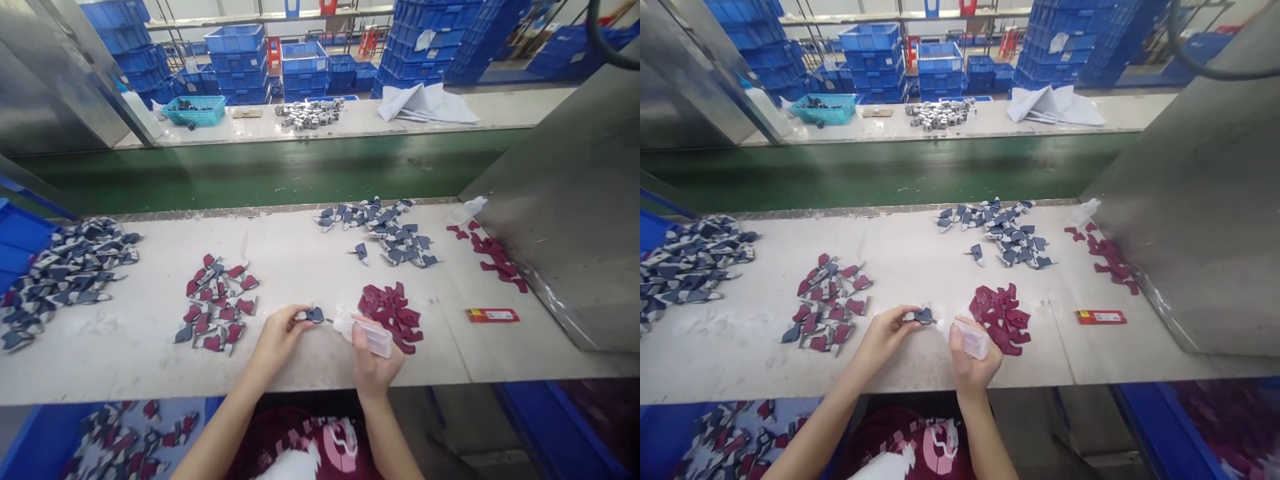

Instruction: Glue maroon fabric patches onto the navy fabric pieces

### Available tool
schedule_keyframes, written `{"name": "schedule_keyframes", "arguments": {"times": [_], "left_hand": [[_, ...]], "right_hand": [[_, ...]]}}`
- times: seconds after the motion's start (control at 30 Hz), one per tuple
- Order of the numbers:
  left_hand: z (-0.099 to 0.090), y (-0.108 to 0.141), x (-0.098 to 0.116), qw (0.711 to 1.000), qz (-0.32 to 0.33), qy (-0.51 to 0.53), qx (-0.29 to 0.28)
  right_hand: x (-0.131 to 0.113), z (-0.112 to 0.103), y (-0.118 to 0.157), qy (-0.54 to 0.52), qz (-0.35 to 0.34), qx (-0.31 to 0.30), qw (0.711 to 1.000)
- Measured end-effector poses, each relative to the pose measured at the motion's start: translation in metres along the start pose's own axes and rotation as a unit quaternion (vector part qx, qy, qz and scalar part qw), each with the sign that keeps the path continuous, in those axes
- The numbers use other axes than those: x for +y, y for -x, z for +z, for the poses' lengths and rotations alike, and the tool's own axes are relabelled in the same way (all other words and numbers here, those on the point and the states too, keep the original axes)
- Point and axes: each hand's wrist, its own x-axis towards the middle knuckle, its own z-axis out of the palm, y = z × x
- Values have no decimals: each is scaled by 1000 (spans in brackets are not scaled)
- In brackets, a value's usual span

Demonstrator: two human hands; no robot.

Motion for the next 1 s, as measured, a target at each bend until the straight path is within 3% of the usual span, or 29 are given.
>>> {"name": "schedule_keyframes", "arguments": {"times": [0.17, 0.43, 0.77, 1.0], "left_hand": [[4, 1, -9, 998, 31, -27, 43], [5, 3, -11, 997, 45, -36, 45], [5, 3, -14, 997, 47, -36, 45], [5, 4, -12, 998, 40, -31, 47]], "right_hand": [[6, 1, -1, 33, -37, -24, 998], [4, 2, -3, 57, -45, -41, 997], [6, 3, -3, 57, -3, -11, 998], [3, 1, -2, 50, -23, 2, 998]]}}
